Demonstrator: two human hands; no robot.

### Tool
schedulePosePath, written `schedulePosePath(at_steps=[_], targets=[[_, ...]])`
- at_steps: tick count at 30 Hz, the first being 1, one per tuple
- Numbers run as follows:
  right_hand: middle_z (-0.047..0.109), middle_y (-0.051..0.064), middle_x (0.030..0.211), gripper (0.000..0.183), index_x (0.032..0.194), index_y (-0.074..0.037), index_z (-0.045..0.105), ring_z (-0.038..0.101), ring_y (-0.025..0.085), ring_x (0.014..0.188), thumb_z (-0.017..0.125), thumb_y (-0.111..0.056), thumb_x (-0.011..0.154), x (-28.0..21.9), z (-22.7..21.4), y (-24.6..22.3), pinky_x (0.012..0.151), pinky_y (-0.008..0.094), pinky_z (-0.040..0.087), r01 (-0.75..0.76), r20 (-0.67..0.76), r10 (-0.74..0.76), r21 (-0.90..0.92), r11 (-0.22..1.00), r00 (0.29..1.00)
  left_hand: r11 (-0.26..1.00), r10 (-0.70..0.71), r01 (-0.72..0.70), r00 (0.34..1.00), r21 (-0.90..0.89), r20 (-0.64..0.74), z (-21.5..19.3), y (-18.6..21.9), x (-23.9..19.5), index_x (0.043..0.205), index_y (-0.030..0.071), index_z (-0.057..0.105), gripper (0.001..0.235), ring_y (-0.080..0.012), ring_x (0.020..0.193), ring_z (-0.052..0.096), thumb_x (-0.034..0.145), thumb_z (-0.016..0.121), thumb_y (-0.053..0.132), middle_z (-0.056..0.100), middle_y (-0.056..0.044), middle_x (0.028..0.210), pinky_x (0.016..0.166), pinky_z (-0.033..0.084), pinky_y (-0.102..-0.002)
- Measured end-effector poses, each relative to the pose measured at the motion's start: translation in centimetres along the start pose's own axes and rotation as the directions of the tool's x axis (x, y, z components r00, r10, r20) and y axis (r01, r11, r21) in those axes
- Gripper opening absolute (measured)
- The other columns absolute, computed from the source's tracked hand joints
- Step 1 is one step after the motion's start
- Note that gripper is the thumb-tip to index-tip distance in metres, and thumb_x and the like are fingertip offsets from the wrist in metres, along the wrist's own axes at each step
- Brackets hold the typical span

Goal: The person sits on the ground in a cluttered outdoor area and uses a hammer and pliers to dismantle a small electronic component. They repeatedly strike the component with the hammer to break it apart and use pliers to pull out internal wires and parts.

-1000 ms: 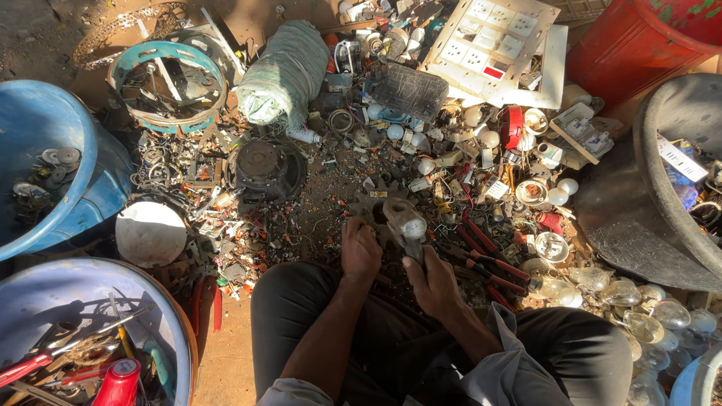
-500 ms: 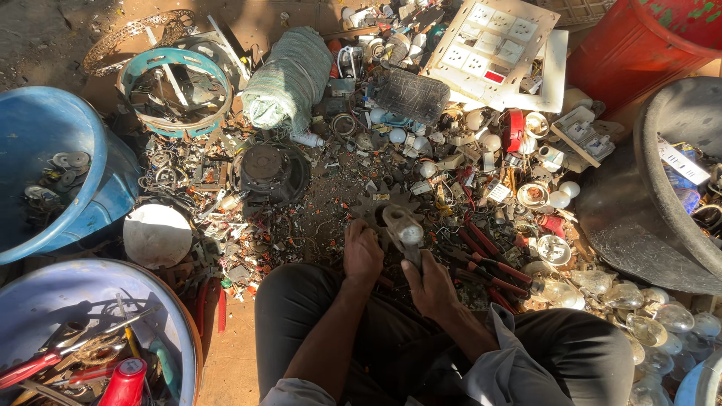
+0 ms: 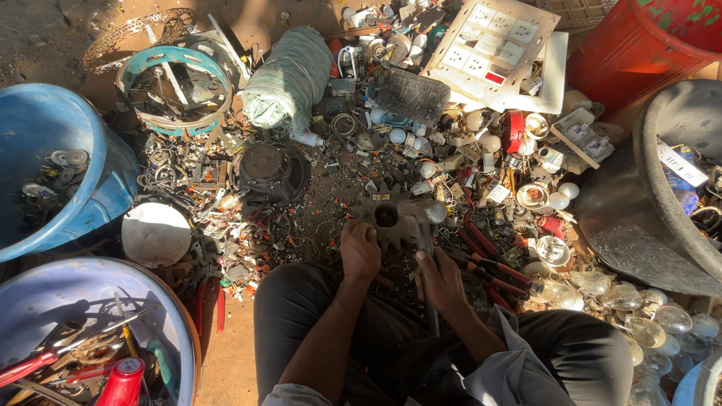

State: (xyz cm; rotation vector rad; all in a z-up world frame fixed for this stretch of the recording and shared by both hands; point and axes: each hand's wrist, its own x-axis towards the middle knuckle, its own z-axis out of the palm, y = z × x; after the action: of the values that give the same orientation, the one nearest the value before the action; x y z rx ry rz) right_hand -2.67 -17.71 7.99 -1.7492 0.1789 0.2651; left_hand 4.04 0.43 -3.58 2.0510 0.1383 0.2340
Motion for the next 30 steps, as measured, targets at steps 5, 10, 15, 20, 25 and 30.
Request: schedulePosePath(at_steps=[5, 10, 15, 20, 25, 30], targets=[[0.053, 0.006, 0.058, 0.040, 0.101, -0.005, 0.060, 0.051, 0.018, 0.041, 0.050, -0.044, 0.106, 0.0, -0.4, 0.8, 0.042, 0.038, 0.045, -0.351, -0.049, 0.390, 0.347, 0.870, 0.919, 0.276, -0.283, 0.524, 0.846, -0.806, 0.453, -3.1, 1.1, 0.9, 0.104, -0.002, 0.069, 0.018, -0.0224, 0.081, 0.070, 0.106, 0.058, 0.011, 0.072, -0.012, 0.095, 0.074, 0.062, -0.043], [0.055, 0.004, 0.062, 0.040, 0.101, -0.007, 0.057, 0.053, 0.019, 0.047, 0.049, -0.046, 0.105, 0.8, -1.5, 1.3, 0.046, 0.040, 0.048, -0.456, -0.057, 0.547, 0.485, 0.746, 0.835, 0.120, -0.175, 0.600, 0.797, -0.791, 0.578, -3.4, 2.4, 1.0, 0.110, 0.000, 0.067, 0.020, -0.0232, 0.087, 0.070, 0.109, 0.054, 0.015, 0.072, -0.013, 0.101, 0.079, 0.063, -0.041], [0.055, 0.004, 0.064, 0.037, 0.097, -0.007, 0.059, 0.051, 0.018, 0.049, 0.051, -0.043, 0.106, 0.8, -1.5, 2.7, 0.047, 0.039, 0.045, -0.533, -0.062, 0.651, 0.519, 0.669, 0.757, 0.077, -0.113, 0.608, 0.793, -0.790, 0.599, -3.9, 2.7, 0.9, 0.109, 0.000, 0.068, 0.020, -0.0242, 0.088, 0.071, 0.104, 0.055, 0.014, 0.072, -0.015, 0.101, 0.082, 0.063, -0.041], [0.057, 0.005, 0.066, 0.038, 0.094, -0.007, 0.060, 0.052, 0.019, 0.051, 0.053, -0.042, 0.106, 0.6, -1.2, 4.4, 0.049, 0.039, 0.046, -0.590, -0.053, 0.684, 0.461, 0.663, 0.728, -0.038, -0.102, 0.593, 0.799, -0.805, 0.593, -3.9, 1.6, 1.2, 0.100, -0.002, 0.071, 0.034, -0.0258, 0.076, 0.071, 0.095, 0.057, 0.028, 0.074, -0.014, 0.089, 0.069, 0.064, -0.044], [0.058, 0.005, 0.066, 0.040, 0.093, -0.006, 0.061, 0.054, 0.019, 0.051, 0.054, -0.045, 0.105, 0.7, -1.3, 5.6, 0.048, 0.039, 0.047, -0.606, -0.061, 0.686, 0.417, 0.678, 0.725, 0.923, -0.337, 0.378, 0.884, -0.070, 0.323, -1.1, 0.3, 0.1, 0.123, 0.008, 0.076, 0.030, -0.0280, 0.069, 0.063, 0.103, 0.064, 0.028, 0.071, -0.014, 0.090, 0.062, 0.053, -0.052], [0.059, 0.007, 0.066, 0.039, 0.093, -0.005, 0.062, 0.054, 0.020, 0.050, 0.058, -0.043, 0.104, 0.7, -1.4, 5.5, 0.048, 0.039, 0.048, -0.589, -0.095, 0.669, 0.396, 0.704, 0.737, 0.950, 0.153, -0.209, 0.960, 0.232, 0.236, 1.3, -0.3, -0.3, 0.134, 0.017, 0.071, 0.034, -0.0359, 0.078, 0.070, 0.102, 0.066, 0.027, 0.076, -0.015, 0.100, 0.062, 0.057, -0.055]])
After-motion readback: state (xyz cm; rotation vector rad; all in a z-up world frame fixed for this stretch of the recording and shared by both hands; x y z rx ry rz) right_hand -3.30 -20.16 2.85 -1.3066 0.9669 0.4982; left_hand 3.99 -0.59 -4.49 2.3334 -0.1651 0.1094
